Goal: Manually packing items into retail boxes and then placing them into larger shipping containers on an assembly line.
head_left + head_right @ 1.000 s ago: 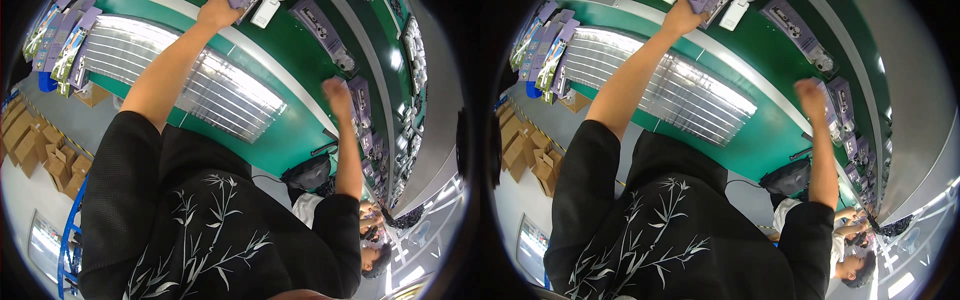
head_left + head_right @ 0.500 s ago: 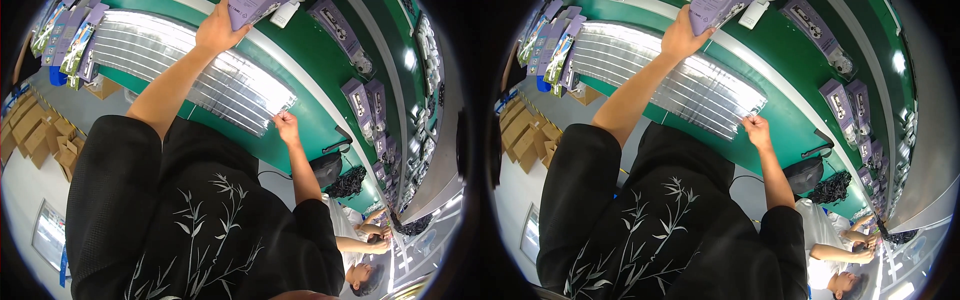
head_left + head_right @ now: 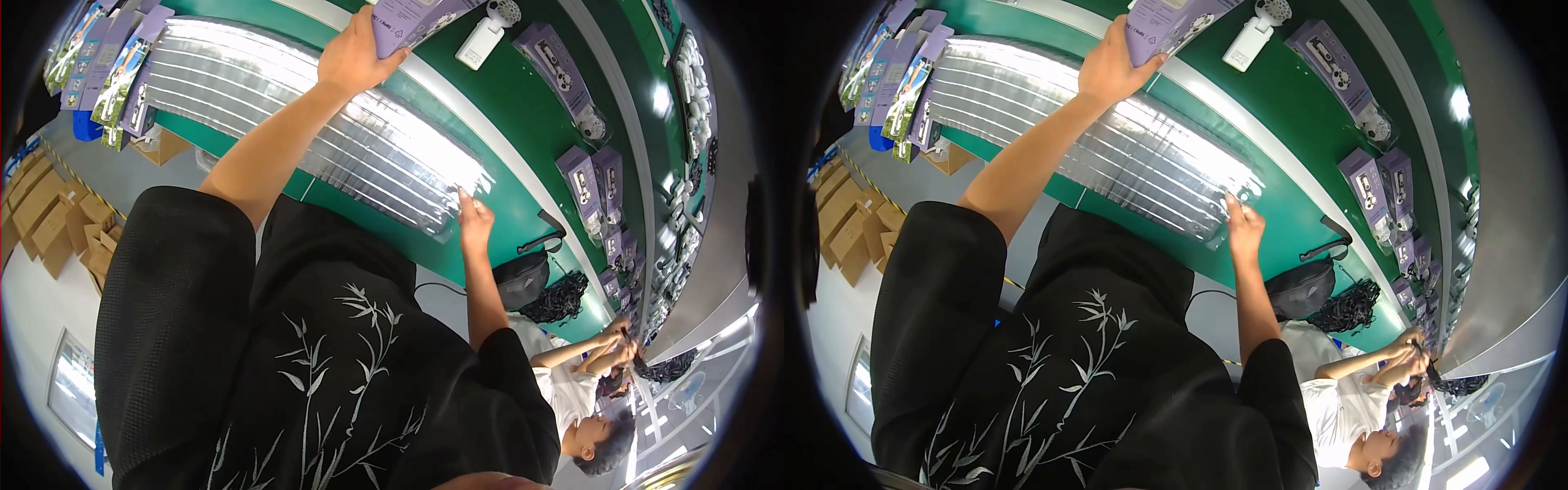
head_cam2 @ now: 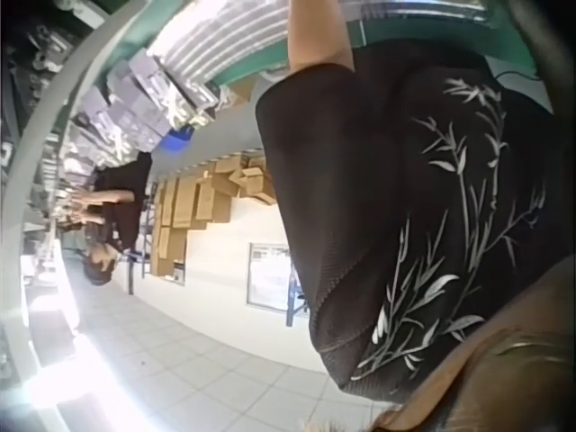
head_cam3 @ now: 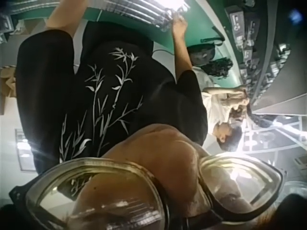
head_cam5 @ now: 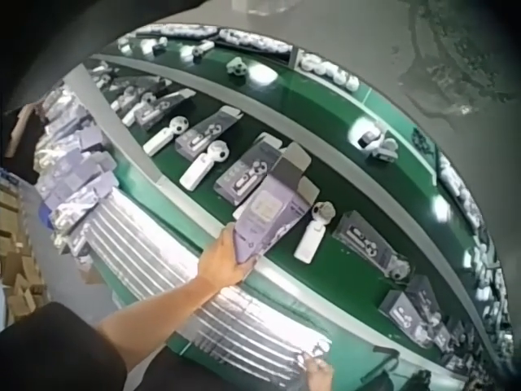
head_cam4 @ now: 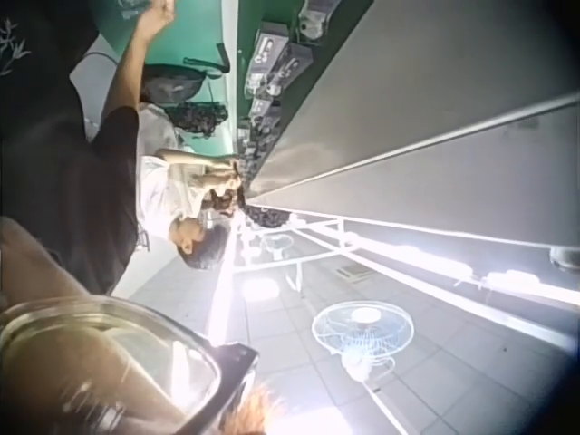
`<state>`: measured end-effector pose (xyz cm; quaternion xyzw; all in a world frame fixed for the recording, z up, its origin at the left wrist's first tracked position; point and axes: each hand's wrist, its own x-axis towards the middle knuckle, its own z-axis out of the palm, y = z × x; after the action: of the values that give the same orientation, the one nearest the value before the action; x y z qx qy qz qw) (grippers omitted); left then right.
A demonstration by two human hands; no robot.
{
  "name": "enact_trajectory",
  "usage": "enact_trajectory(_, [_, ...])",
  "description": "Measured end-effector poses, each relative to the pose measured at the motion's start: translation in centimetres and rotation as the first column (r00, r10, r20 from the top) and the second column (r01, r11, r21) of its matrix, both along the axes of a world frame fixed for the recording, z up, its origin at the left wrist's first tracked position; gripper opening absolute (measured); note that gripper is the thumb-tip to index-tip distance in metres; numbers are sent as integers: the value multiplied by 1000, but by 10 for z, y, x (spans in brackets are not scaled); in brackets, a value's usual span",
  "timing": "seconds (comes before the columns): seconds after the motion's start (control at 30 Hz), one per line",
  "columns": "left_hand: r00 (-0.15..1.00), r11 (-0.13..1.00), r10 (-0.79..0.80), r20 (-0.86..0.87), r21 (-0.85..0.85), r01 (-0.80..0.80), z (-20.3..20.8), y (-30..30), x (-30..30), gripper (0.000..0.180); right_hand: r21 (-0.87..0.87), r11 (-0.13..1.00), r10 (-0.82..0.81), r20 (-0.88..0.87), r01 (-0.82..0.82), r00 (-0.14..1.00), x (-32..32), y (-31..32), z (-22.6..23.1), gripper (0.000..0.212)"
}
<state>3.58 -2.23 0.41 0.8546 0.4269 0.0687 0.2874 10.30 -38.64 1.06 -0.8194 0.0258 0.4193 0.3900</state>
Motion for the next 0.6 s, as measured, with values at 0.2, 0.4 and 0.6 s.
enact_trajectory(0.2, [999,1000,10,45,-24,-9,-4,7,-11,70,-1,983,-157,524,185,837,84,-16,26,64])
enact_trajectory(0.4, [975,991,-73,208,127,47,-13,3,-10,75,328,835,417,146,-442,897,198,190,-14,32])
enact_trajectory(0.6, [934,957,-136,330,289,37,-21,7,-11,62,-855,39,466,473,-516,-748,241,239,-52,37])
